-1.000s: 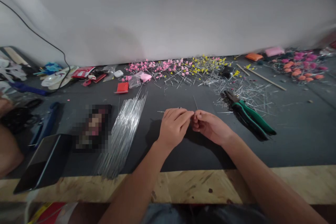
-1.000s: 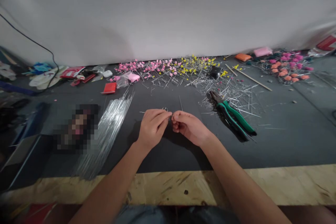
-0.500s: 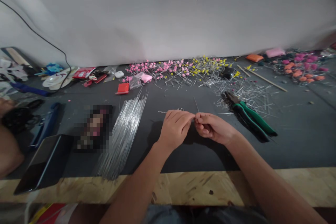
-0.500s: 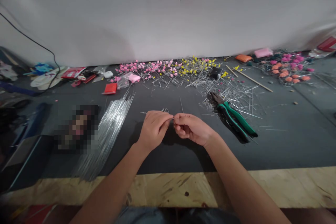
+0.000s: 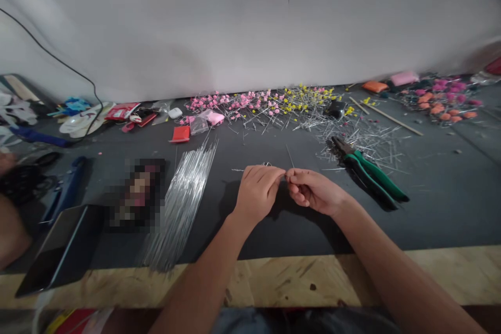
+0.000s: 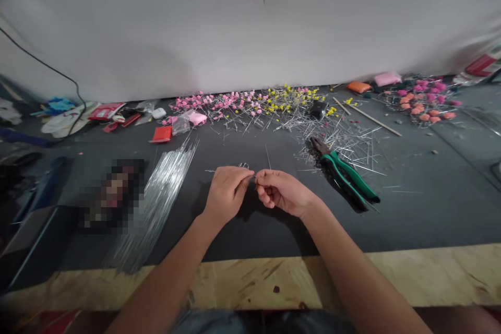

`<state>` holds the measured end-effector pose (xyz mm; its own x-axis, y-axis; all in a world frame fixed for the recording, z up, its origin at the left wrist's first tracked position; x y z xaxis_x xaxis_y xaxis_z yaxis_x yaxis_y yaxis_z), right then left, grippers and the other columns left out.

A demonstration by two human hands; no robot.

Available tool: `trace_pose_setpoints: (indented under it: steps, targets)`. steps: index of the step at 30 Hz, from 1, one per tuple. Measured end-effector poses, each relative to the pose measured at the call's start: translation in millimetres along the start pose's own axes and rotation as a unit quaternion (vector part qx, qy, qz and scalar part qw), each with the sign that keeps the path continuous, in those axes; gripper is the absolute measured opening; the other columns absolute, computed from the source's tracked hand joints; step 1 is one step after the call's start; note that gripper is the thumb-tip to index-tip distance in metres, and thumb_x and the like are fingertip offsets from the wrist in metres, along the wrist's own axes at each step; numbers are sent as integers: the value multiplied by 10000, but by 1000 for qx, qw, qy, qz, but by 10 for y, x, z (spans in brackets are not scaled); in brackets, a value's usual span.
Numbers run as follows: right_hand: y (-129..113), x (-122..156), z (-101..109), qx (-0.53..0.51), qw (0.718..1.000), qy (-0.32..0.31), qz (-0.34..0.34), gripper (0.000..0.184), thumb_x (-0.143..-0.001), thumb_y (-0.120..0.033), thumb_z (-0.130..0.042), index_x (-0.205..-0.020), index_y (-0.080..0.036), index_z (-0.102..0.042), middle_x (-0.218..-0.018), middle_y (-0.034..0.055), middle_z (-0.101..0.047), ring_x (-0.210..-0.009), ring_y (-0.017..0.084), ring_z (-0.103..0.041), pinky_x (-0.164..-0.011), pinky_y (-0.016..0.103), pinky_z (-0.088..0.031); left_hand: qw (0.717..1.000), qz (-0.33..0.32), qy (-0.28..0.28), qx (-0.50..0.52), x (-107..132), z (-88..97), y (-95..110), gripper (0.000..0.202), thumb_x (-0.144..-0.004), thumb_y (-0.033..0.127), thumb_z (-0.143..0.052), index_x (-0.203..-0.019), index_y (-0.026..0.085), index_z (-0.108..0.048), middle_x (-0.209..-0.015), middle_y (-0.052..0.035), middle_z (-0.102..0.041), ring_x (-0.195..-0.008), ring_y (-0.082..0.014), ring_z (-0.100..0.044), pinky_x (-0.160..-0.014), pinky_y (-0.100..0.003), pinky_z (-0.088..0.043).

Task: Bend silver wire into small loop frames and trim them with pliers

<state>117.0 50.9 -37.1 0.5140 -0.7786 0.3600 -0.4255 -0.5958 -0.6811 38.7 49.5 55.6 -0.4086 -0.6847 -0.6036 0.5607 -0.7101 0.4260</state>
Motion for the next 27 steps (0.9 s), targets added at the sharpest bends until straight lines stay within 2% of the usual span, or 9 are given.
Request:
trace_pose_setpoints:
  steps: [6,13,17,21,27]
  targets:
    - [-12,6,-15,-5,1000,-15,8,84,-730,-193,-614,-712,-168,-536,-526,-38,-548,-416,60,-468,-361,157,-305,1000,-13,-12,5,-10,-24,23,227,-826,93,-452,-964,224,-576,-910,-6,-668,-876,-140,-585,-801,-313,-396]
    - [-6,-13,-79,2,999,-42,16,67,-711,-182,-620,-686,-162,-562,-509,-38,-525,-409,56,-422,-378,173,-293,1000,-21,-6,8,-4,-8,47,219,-827,101,-446,-943,224,-586,-889,-4,-668,-853,-128,-595,-785,-297,-409]
    - [-37,-43,-47,-7,998,-25,56,40,-677,-164,-638,-667,-161,-599,-564,-27,-535,-466,63,-439,-423,189,-334,1000,-14,9,13,-4,16,47,228,-827,97,-445,-954,229,-579,-888,-4,-677,-854,-128,-605,-769,-294,-419]
    - [-64,-69,-37,-6,996,-7,87,32,-679,-170,-639,-659,-173,-615,-520,-38,-501,-470,69,-438,-454,201,-360,1000,1,22,12,-7,24,27,224,-828,110,-452,-971,223,-582,-882,-10,-680,-842,-129,-607,-759,-294,-436]
    - [-167,-50,23,-34,988,49,140,47,-683,-167,-640,-642,-176,-618,-550,-40,-511,-503,65,-443,-468,187,-377,999,6,46,18,-18,18,55,310,-800,63,-440,-1045,208,-560,-941,-32,-675,-860,-136,-605,-768,-300,-477]
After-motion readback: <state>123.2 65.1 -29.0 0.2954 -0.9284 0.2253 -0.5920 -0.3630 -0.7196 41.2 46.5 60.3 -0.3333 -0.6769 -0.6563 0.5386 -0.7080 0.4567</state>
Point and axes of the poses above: each hand's wrist, its own x-axis away from the middle knuckle, its own z-axis out of the back of the hand, y = z × x, the point moved 10 cm from there along -x, towards the middle knuckle
